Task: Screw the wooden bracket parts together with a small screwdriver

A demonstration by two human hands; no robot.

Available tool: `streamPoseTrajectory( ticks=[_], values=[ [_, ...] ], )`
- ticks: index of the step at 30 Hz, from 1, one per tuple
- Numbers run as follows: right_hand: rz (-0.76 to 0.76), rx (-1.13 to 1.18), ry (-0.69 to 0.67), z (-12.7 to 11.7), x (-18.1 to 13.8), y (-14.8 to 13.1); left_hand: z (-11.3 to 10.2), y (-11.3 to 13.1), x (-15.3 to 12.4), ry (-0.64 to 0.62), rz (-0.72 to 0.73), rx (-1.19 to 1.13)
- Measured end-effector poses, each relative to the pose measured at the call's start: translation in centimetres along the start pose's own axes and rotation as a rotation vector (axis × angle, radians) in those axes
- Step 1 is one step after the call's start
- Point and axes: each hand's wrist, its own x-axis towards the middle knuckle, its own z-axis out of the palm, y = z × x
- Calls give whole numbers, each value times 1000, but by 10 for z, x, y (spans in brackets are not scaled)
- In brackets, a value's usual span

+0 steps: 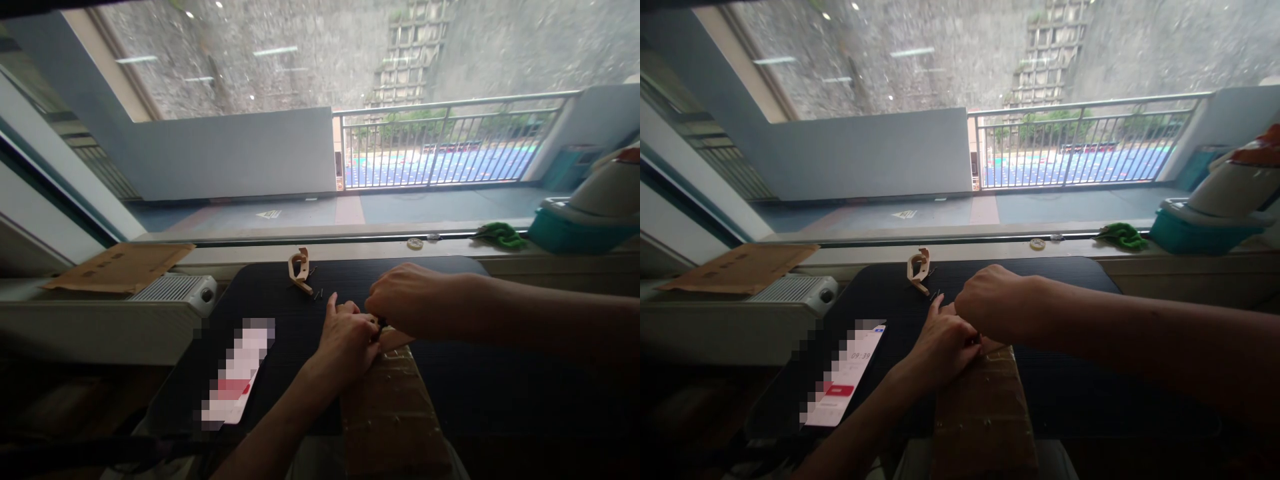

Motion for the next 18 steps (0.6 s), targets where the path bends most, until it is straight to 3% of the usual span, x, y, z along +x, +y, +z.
streamPoseTrajectory(
  ticks=[9, 18],
  values=[
    [157, 59, 2, 1, -4, -2, 2, 0, 0, -8, 1, 51],
    [-2, 90, -9, -4, -1, 0, 1, 2, -2, 34, -1, 9]
  ],
)
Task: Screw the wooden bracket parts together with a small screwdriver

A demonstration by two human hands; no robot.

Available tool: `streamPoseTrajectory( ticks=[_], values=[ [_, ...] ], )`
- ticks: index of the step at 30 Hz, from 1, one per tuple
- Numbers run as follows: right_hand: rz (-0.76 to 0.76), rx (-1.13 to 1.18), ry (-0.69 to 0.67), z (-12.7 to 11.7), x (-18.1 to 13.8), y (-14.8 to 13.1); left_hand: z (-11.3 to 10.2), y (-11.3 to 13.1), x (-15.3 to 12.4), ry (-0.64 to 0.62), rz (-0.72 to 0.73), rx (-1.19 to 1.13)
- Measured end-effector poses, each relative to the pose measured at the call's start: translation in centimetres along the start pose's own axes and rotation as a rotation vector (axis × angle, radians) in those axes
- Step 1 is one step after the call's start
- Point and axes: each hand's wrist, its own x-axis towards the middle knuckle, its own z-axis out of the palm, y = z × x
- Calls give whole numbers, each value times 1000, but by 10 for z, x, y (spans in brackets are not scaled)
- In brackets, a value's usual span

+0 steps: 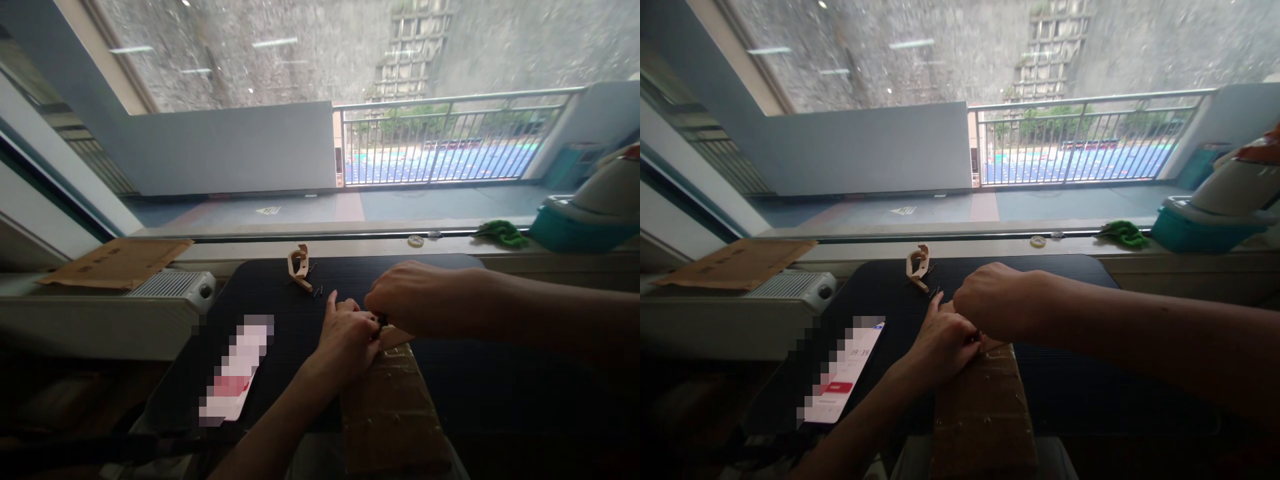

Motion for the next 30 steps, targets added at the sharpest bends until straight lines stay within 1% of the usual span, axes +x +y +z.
streamPoseTrajectory(
  ticks=[2, 7, 9, 12, 15, 20, 22, 27, 30],
  values=[
    [3, 11, 17, 4, 1, 2, 0, 0, 0, 1, -1, 0],
    [129, 31, 27, 9, 0, 5, 0, 0, 0, -23, 2, 13],
    [150, 29, 37, 7, -2, 4, 1, -1, 1, -25, 4, 23],
    [112, 15, 29, 2, -6, 4, 1, -2, 1, -29, 8, 22],
    [47, 14, 27, -2, -7, 4, 2, -2, 0, 4, 19, 10],
    [9, 54, 26, 4, 0, 6, 3, -1, 1, 1, -13, 23],
    [25, 66, 47, 7, 2, 6, 3, -2, 1, -1, -18, 19],
    [159, 89, 65, 12, 1, 5, 6, -4, 0, -1, -8, 33],
    [155, 82, 85, 8, -4, 5, 7, -5, -1, 5, -1, 27]
  ],
)
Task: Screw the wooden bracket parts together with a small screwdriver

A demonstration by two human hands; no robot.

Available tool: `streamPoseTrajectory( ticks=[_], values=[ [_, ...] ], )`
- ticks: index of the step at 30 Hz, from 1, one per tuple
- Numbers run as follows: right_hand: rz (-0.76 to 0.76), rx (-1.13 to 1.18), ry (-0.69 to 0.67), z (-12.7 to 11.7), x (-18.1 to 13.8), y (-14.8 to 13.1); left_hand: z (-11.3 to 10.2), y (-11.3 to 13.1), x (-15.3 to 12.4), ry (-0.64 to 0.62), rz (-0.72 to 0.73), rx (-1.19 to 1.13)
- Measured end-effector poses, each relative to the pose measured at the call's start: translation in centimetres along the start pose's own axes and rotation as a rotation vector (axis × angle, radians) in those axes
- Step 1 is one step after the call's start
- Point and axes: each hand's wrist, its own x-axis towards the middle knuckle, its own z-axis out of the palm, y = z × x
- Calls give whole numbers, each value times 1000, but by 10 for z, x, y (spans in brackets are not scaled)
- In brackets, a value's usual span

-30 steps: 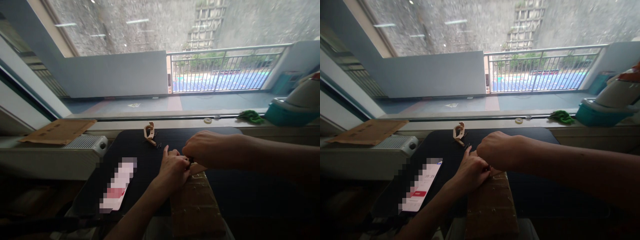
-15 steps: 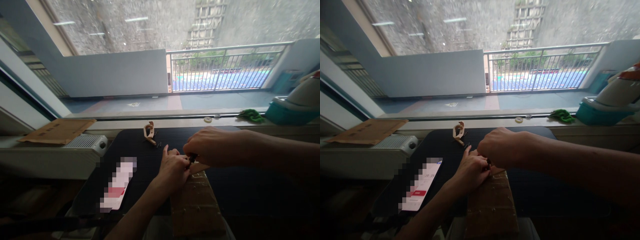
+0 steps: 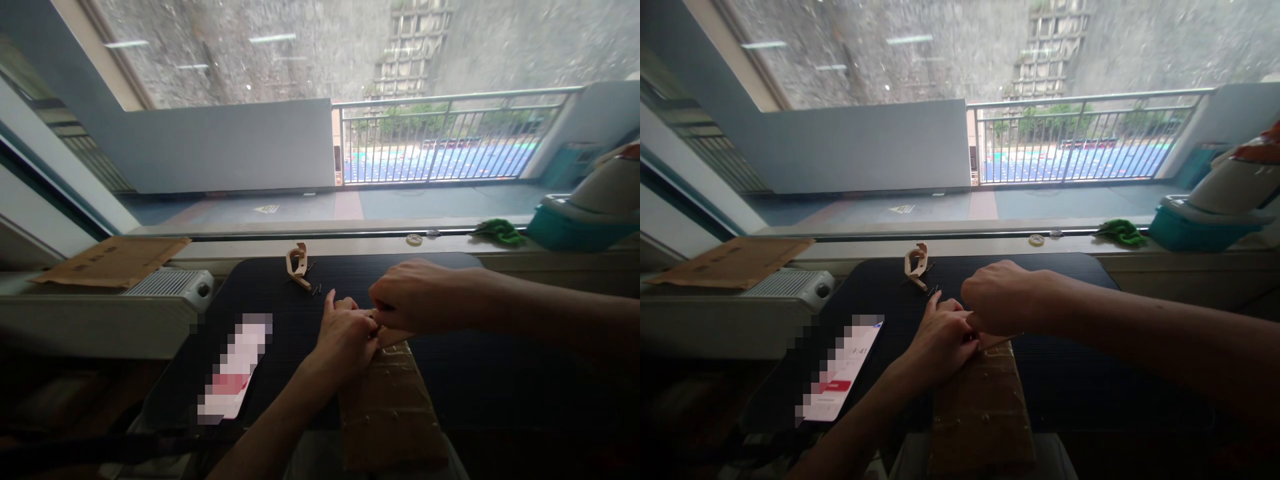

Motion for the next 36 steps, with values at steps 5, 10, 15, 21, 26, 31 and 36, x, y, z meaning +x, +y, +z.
streamPoseTrajectory(
  ticks=[5, 10, 15, 21, 26, 31, 36],
  values=[
    [-79, -55, -44, -11, -5, -2, -1, 1, 0, -4, 3, -15],
    [-72, -62, -70, -8, -2, 0, -1, 0, 1, -9, 3, 6],
    [-18, -55, -54, 0, 1, 2, -3, 2, 3, -37, -5, 21],
    [4, -83, -81, -8, 1, -3, -6, 4, 2, -45, -9, 4],
    [-74, -71, -94, -13, 1, -5, -3, 3, 2, -1, -11, 10],
    [-100, -62, -58, -3, 8, -1, -5, 3, 3, -33, -7, 4],
    [-25, -45, -49, 2, 5, 2, -7, 4, 3, -81, -13, 18]
  ],
)
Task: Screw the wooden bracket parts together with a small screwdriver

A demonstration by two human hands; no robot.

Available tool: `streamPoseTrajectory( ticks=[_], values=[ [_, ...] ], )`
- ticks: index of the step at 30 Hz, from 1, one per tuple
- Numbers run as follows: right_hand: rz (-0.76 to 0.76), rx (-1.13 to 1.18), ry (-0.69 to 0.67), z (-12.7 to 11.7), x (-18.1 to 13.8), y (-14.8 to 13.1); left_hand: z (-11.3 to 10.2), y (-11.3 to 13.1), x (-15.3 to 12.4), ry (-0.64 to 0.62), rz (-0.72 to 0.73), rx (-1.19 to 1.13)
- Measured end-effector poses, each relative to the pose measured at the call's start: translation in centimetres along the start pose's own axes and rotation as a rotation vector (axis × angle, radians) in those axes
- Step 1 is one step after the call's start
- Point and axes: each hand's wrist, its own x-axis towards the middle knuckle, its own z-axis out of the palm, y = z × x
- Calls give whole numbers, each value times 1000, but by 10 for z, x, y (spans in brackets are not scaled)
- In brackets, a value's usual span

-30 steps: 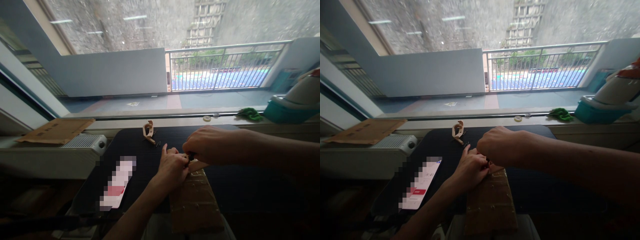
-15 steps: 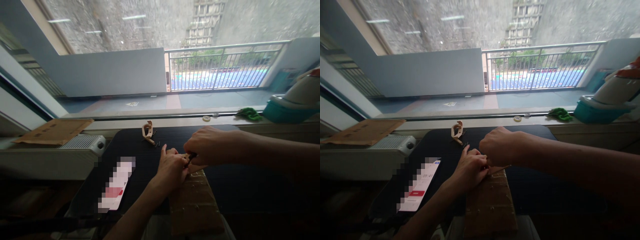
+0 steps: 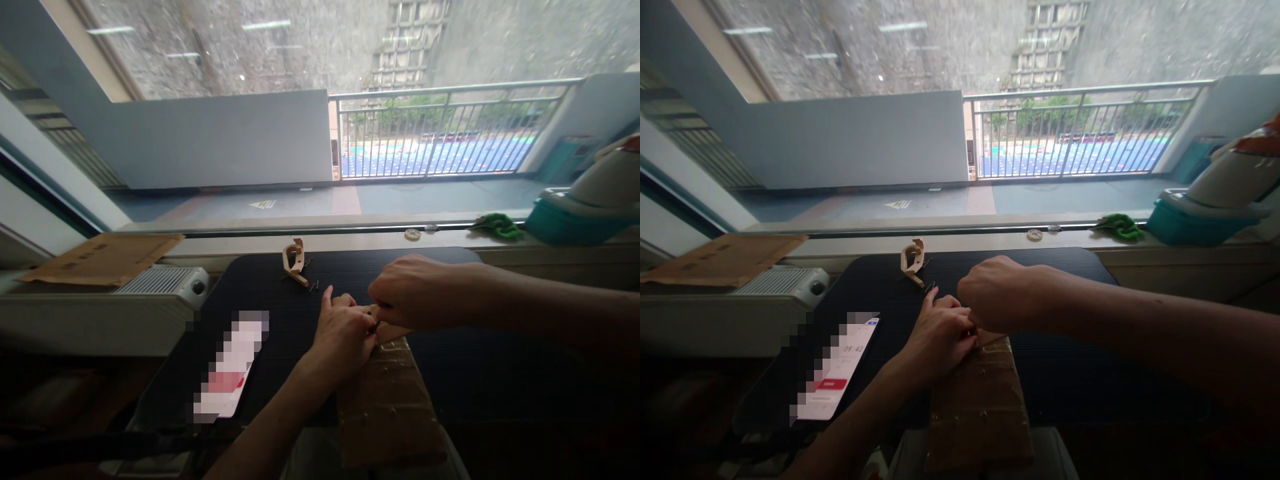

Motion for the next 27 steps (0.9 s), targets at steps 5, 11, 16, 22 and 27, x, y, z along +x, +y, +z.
streamPoseTrajectory(
  ticks=[5, 11, 16, 22, 27],
  values=[
    [-2, 1, -30, -10, -9, -4, 1, -1, -1, 13, 1, 7],
    [-91, -20, -17, -12, -5, -7, 1, 0, -1, 34, -15, -8],
    [-82, -19, 15, -2, 1, -3, 2, -1, -1, 52, 1, -21],
    [22, -22, 10, -5, -3, -7, 3, -2, -1, 39, -3, 1],
    [-30, -45, -48, -19, -10, -12, 4, -2, -2, 53, 3, -10]
  ],
)
